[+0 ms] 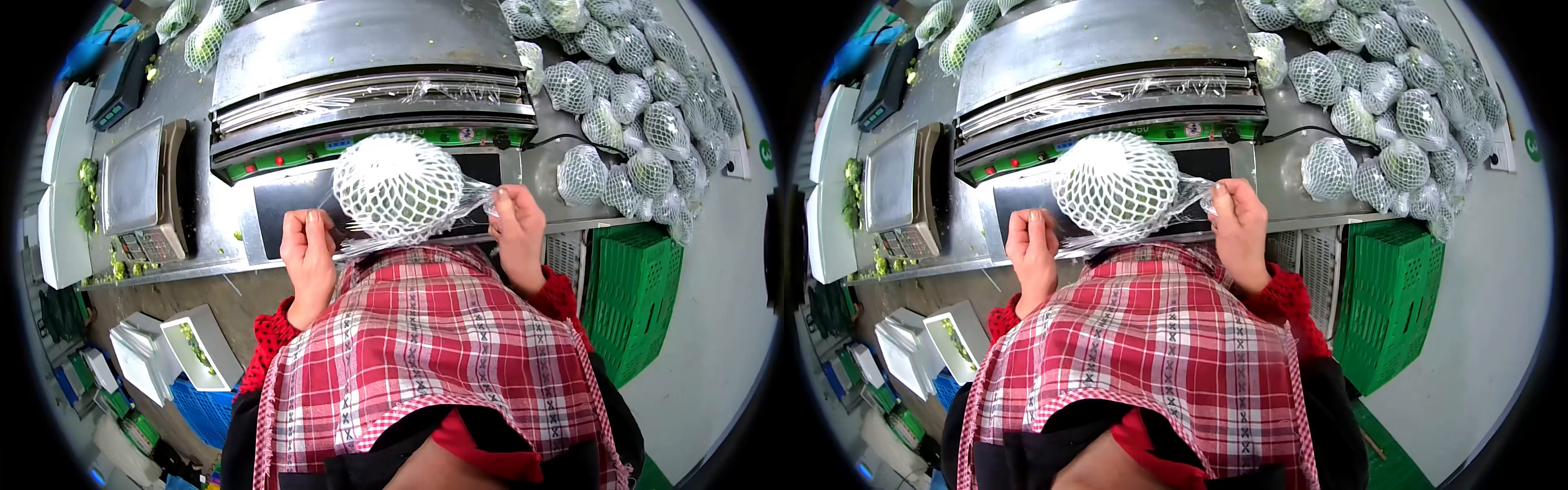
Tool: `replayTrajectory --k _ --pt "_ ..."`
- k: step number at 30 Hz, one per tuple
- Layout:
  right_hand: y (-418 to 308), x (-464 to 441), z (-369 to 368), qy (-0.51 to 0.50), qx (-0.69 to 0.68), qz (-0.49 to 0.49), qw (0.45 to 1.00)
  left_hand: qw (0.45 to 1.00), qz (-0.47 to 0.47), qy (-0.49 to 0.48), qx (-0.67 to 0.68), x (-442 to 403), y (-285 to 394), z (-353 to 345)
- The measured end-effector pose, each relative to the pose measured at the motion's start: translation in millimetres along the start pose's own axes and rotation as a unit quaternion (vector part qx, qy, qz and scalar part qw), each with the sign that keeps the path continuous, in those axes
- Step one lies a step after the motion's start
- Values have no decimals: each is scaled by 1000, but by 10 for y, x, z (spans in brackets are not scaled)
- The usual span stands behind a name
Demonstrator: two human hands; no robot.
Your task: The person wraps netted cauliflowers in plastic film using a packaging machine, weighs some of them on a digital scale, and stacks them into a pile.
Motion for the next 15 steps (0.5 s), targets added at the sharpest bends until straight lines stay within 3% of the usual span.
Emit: replayTrajectory --k 2,3,5,6,7,9,11,13,14,15 --pt "-17 -126 -21 46 190 175 965 973 -96 93 -188 -181 -25 204" --pt "-194 326 301 57 239 118 962 981 -24 71 -177 291 -68 28" --pt "-108 28 230 -5 313 120 942 932 -161 56 -319 -48 204 -216" --pt "-104 -38 194 5 256 130 958 954 -135 50 -262 -108 334 -239" --pt "-278 -15 95 8 249 142 958 954 -165 38 -245 -139 499 -195" --pt "-601 206 22 -7 67 -30 997 999 -16 -40 -22 24 838 -149" --pt "-909 214 -165 -48 -9 -33 998 981 85 -87 150 -7 1338 -236" --pt "-1123 79 -344 -104 -88 12 991 984 -16 -67 163 -203 1688 -275" --pt "-1101 -52 -272 -81 -108 28 990 969 -50 -47 238 -344 1727 -263" --pt "-1122 -111 -239 -84 -113 39 989 967 -84 -67 231 -402 1863 -276"
Point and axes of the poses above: each hand's wrist, its own x-axis away from the middle knuckle, its own z-axis out of the back of the hand, y = z × x, the point moved 8 cm from there along -x, towards the middle knuckle, and after that the axes turned 9 degrees about -x, right-handed, at the moved point
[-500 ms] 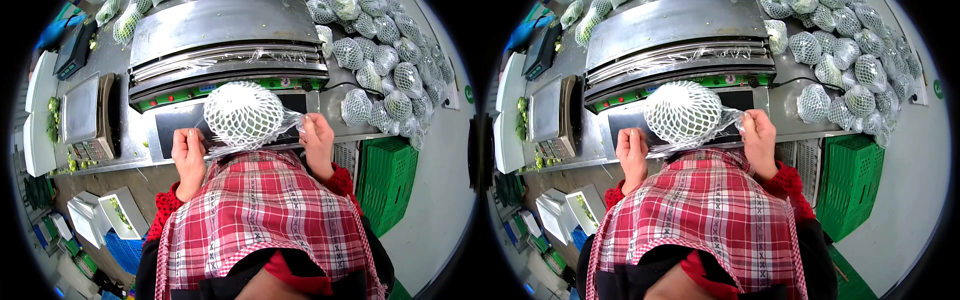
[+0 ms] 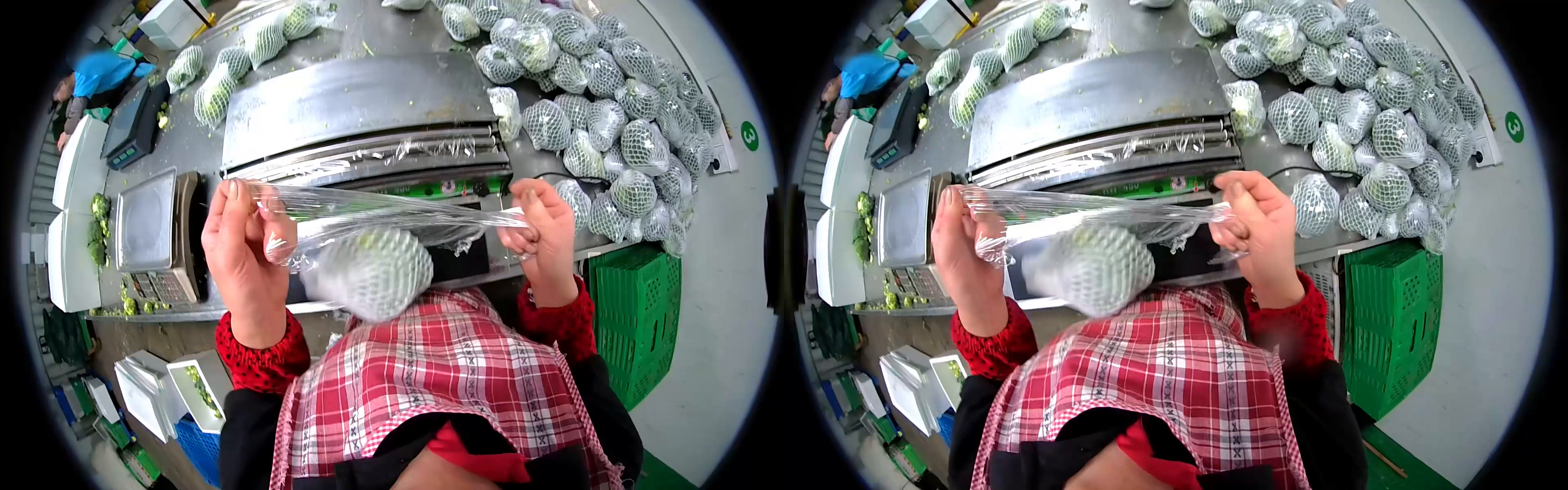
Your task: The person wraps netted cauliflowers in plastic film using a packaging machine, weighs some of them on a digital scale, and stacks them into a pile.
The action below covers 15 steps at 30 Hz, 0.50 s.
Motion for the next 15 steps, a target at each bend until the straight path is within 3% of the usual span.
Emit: replayTrajectory --k 2,4,6,8,10,11,12,13,14,15 --pt "-148 -86 35 -51 -101 34 993 987 -70 106 -98 -178 -90 168" --pt "-256 -221 -34 -75 -108 38 991 995 -4 84 -43 -242 -379 125" --pt "-418 -303 -240 -47 -31 83 995 988 -151 -8 -23 -242 -180 -120" --pt "-995 -208 -512 -42 74 255 963 953 -262 138 -67 -328 -48 1" --pt "-1446 -98 -33 -10 16 311 950 937 -208 89 -267 -339 -135 -124" --pt "-1663 -34 209 4 -10 340 940 940 -107 33 -324 -279 -356 -97" --pt "-1695 -42 447 15 199 297 934 903 -24 -37 -426 -188 -697 38" --pt "-1206 -86 845 37 414 53 908 860 -113 -125 -482 -34 -773 -83" --pt "-692 53 1240 -60 638 -174 747 872 -44 -191 -448 132 -1033 -37" --pt "-6 487 1777 -214 832 -223 460 903 109 -207 -361 321 -1328 104"
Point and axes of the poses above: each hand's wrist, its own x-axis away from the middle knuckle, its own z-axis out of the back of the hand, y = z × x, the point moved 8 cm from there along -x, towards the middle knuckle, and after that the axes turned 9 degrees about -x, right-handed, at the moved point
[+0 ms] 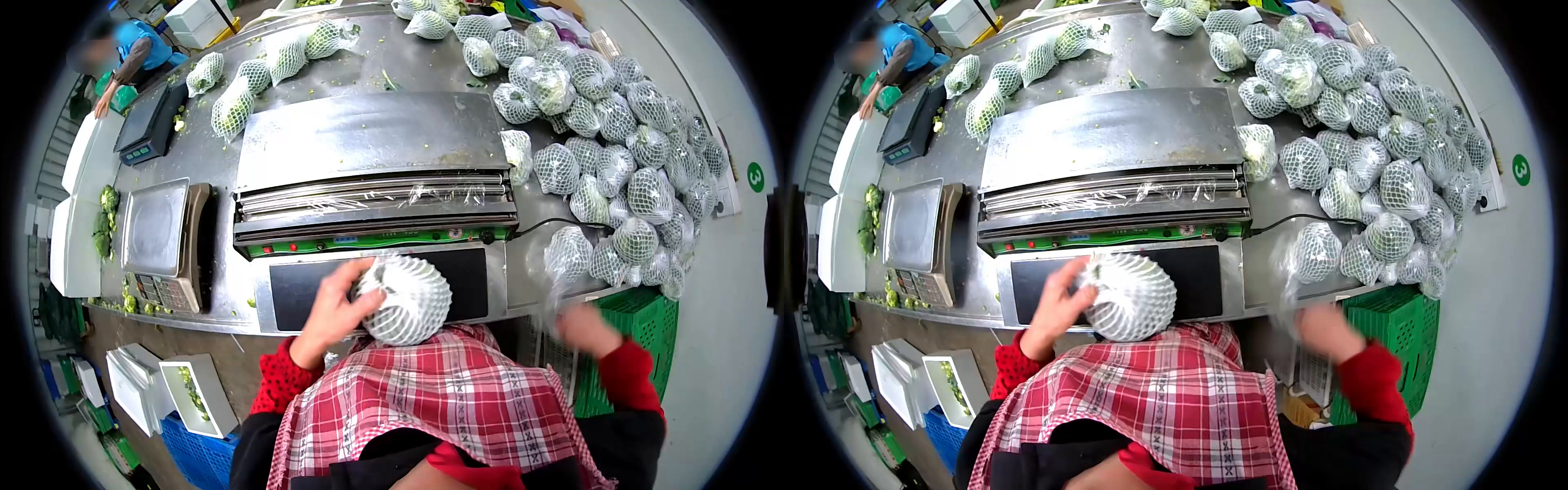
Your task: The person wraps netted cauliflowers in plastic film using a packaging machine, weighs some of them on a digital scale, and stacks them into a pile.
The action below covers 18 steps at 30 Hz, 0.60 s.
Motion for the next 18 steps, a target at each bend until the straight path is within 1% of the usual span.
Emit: replayTrajectory --k 1,2,3,4,5,6,7,8,9,10,11,13,14,15,16,17,18 --pt "242 252 -1027 -127 204 128 962 1000 -18 7 15 51 -10 -74" --pt "90 216 -1012 -167 53 170 970 999 -33 5 6 78 4 -128" --pt "-138 248 -904 -210 -93 206 951 999 -42 5 4 98 17 -221" --pt "-403 136 -209 -56 -184 170 967 998 -65 -18 3 63 61 -292" --pt "-686 -1 461 101 -276 123 948 998 -39 -19 -47 43 86 -319" --pt "-852 -106 686 156 -507 133 837 998 4 -17 -62 15 94 -340" --pt "-1142 -249 694 125 -538 167 817 996 47 -11 -77 2 93 -358" --pt "-1433 -410 621 92 -568 202 793 996 46 -11 -82 -13 79 -393" --pt "-1748 -540 535 94 -528 289 793 997 73 3 15 -24 -25 -396" --pt "-1908 -534 555 139 -525 309 781 988 101 20 114 -14 -107 -375" --pt "-1960 -647 523 84 -582 293 754 988 102 26 113 -6 -94 -328" --pt "-2047 -559 871 45 -652 305 693 992 25 75 102 -27 107 -84" --pt "-2055 -519 1166 108 -624 352 689 992 -94 84 -4 -102 415 108" --pt "-2047 -486 1498 192 -575 406 684 965 -202 117 -118 -171 726 308" --pt "-2060 -452 1845 291 -513 454 668 938 -295 131 -124 -334 957 454" --pt "-2086 -446 2148 339 -490 492 635 911 -342 126 -194 -524 1195 583" --pt "-2105 -505 2365 421 -385 508 645 841 -416 156 -308 -670 1355 675"
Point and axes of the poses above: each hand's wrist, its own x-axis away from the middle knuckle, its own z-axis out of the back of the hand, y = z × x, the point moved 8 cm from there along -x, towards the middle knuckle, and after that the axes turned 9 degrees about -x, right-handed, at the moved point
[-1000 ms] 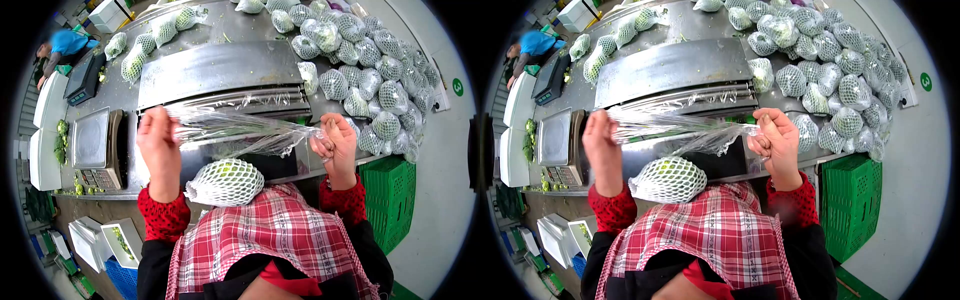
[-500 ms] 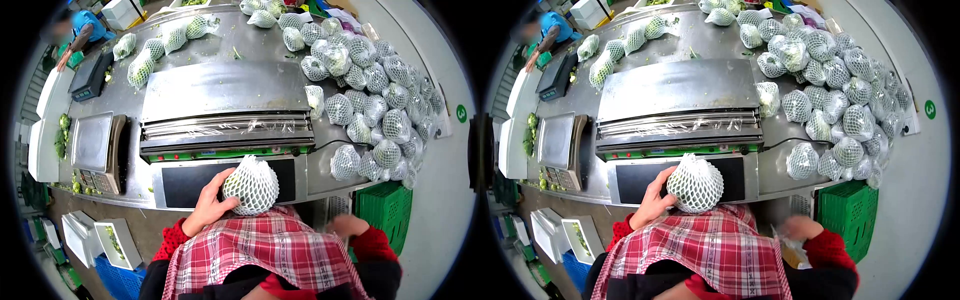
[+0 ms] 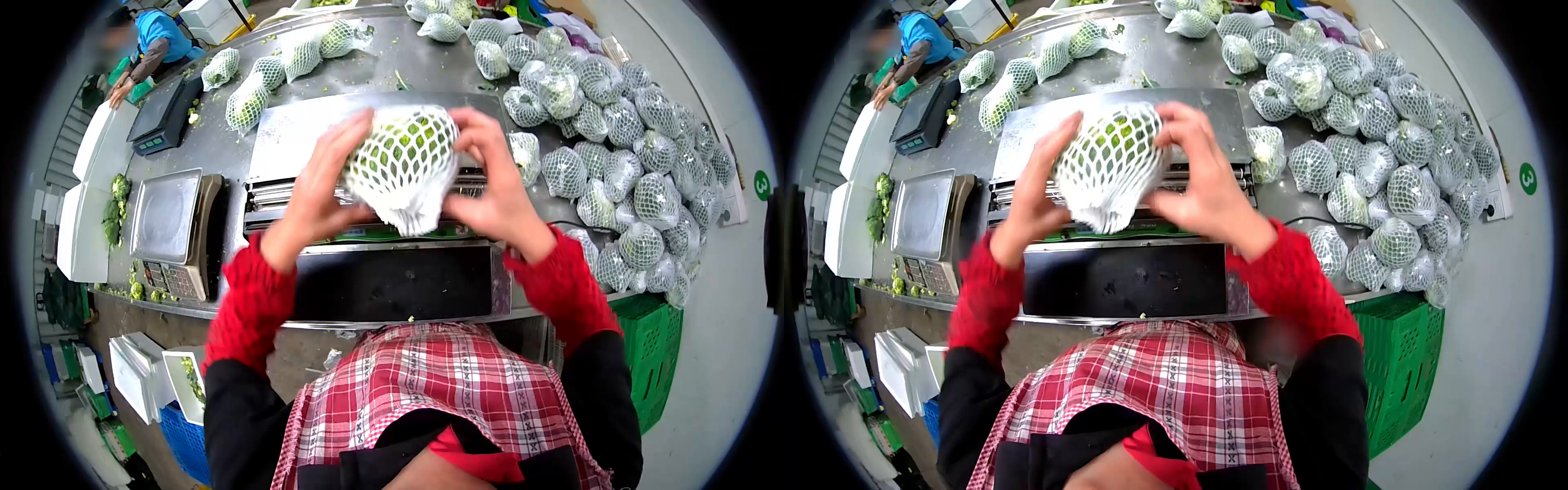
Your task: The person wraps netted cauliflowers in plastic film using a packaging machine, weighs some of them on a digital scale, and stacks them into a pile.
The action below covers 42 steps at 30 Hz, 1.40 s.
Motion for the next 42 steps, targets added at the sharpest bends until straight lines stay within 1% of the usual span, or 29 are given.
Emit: replayTrajectory --k 1,3,5,7,9,11,13,15,16,17,19,21,23,24,25,27,28,31,32,33,34,35,36,37,38,39,40,41,42 --pt "76 -135 -6 -5 33 27 999 996 -62 4 -58 -162 -68 -27" --pt "427 -229 -86 -24 100 18 995 984 -107 -43 -136 -247 -336 -278" --pt "817 -114 -233 -72 110 -12 991 981 -82 -76 -156 -116 -639 -587" --pt "732 -99 -140 -91 164 27 982 980 -71 -92 -159 -169 -643 -470" --pt "549 -20 195 -35 211 6 977 960 -64 -76 -261 -53 -530 -236" --pt "637 289 530 -128 310 -96 937 936 178 -32 -302 438 -766 86" --pt "677 497 611 -165 330 -108 923 894 240 -183 -330 851 -944 36" --pt "649 570 447 -249 338 -21 907 906 179 -226 -310 870 -898 -116" --pt "664 544 373 -253 330 4 909 939 68 -195 -277 761 -788 -162" --pt "705 528 324 -255 330 6 909 938 70 -194 -277 712 -834 -154" --pt "711 516 194 -262 300 51 916 934 -14 -281 -220 670 -795 -266" --pt "761 588 113 -268 281 48 920 955 -88 -230 -166 658 -704 -274" --pt "910 622 228 -199 141 -82 966 973 -50 -187 -129 747 -758 -271" --pt "944 624 277 -143 47 -145 978 986 21 -141 -88 751 -803 -197" --pt "885 640 252 -142 48 -147 978 991 90 -98 -14 785 -886 -146" --pt "785 690 201 -140 -21 -234 962 976 173 -129 31 930 -945 -89" --pt "546 687 118 -168 -22 -224 960 962 227 -140 56 967 -884 0" --pt "-339 700 41 -232 -50 -185 954 955 274 -107 30 1087 -597 432" --pt "-595 547 160 -197 -97 -156 963 953 285 -89 45 1052 -477 607" --pt "-730 416 307 -165 -143 -122 968 971 223 -28 77 866 -309 845" --pt "-674 323 568 -61 -253 -116 959 966 237 40 93 739 -332 1076" --pt "-616 155 805 35 -288 -94 952 956 250 106 110 667 -381 1261" --pt "-579 -211 916 134 -270 -81 950 936 304 139 113 592 -644 1293" --pt "-413 -520 959 203 -236 -86 946 911 355 174 117 452 -1004 1296" --pt "-21 -751 939 226 -197 -115 947 933 304 160 104 47 -1124 1149" --pt "590 -889 843 178 -180 -138 957 918 379 100 57 18 -1617 871" --pt "1282 -768 721 123 -153 -208 958 928 361 82 -53 22 -1995 555" --pt "1876 -584 579 67 -123 -279 950 941 302 34 -150 104 -2282 139" --pt "2205 -335 418 65 -132 -322 935 919 337 -58 -198 209 -2325 -276"
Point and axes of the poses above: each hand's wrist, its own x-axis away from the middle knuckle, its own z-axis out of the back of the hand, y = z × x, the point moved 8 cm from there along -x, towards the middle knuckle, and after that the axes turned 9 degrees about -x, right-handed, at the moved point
